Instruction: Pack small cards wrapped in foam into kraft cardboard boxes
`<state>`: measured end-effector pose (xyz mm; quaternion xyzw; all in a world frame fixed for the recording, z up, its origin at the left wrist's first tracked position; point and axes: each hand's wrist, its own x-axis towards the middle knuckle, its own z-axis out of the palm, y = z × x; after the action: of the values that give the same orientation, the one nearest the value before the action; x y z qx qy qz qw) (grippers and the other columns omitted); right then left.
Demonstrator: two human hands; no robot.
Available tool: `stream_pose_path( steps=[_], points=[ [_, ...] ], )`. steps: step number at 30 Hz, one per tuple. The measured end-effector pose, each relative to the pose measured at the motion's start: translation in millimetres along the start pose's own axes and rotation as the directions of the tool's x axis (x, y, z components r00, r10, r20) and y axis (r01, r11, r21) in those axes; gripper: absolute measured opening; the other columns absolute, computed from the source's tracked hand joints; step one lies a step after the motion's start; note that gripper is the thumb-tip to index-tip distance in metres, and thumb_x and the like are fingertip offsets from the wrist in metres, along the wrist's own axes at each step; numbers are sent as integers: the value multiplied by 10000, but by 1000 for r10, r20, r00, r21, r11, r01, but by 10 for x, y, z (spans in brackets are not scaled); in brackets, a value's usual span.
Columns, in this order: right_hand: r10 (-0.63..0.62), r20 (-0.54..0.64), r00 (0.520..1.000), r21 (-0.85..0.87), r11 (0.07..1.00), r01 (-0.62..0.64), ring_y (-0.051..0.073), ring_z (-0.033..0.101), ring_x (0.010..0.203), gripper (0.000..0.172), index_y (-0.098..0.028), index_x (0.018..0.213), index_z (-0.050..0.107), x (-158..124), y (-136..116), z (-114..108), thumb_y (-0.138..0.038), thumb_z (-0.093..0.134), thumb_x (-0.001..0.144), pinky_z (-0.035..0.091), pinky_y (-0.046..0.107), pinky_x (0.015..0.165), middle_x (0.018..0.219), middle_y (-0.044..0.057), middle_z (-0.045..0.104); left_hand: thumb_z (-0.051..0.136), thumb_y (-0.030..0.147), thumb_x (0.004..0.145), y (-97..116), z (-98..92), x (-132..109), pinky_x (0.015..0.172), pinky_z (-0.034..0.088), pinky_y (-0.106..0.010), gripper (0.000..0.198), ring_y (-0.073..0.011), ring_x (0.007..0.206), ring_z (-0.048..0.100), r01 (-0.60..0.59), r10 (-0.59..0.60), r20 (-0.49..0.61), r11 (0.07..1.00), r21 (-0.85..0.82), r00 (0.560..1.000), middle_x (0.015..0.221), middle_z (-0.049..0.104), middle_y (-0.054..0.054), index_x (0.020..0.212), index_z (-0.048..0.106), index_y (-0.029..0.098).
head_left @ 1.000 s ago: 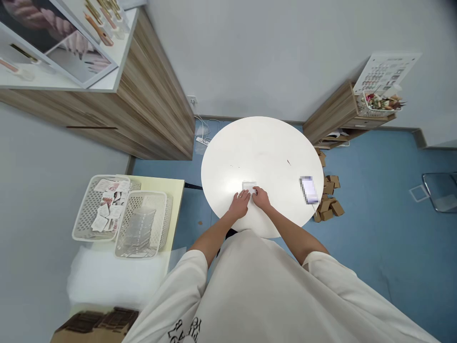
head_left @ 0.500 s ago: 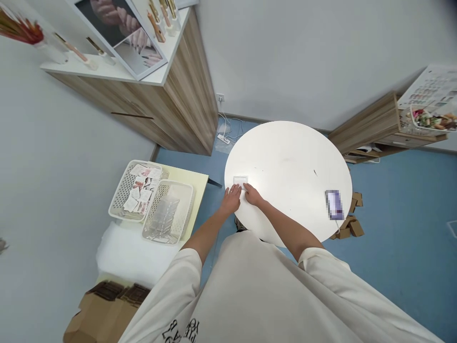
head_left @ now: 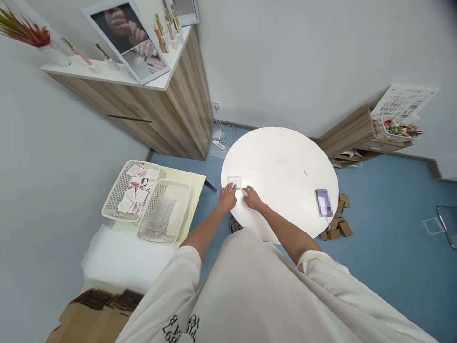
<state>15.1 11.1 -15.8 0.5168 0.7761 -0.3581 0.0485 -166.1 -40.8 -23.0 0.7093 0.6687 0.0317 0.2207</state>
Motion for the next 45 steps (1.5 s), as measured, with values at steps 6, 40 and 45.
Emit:
stream_pose_path(
  steps=[6,40,45],
  points=[
    [-64,-73,995,36,997,67,240,458,1352,452,-154,1412,515,-459,133,-54,-183,438,968,375,372,1119,1483,143,457,414,224,942,253,-12,-344,1201,228,-481,625,-301,1491,263,25,-24,-79,1000,10,997,1623,274,-153,1551,285,166],
    [-598,339,726,-128,735,666,228,581,1200,380,-192,1270,655,-2266,-2543,2363,-156,465,943,440,343,1037,1305,102,627,485,295,947,-648,507,-5155,1139,321,-442,518,-289,1419,368,627,-678,-320,735,-259,662,1553,374,-135,1447,392,198],
    [-687,401,607,-98,626,773,224,563,1215,391,-211,1264,652,-2503,-3362,3149,-133,494,915,430,340,1045,1317,86,611,525,316,940,-1216,595,-6088,1090,371,-421,417,-279,1333,454,718,-774,-270,633,-290,573,1436,473,-133,1340,467,212]
  ],
)
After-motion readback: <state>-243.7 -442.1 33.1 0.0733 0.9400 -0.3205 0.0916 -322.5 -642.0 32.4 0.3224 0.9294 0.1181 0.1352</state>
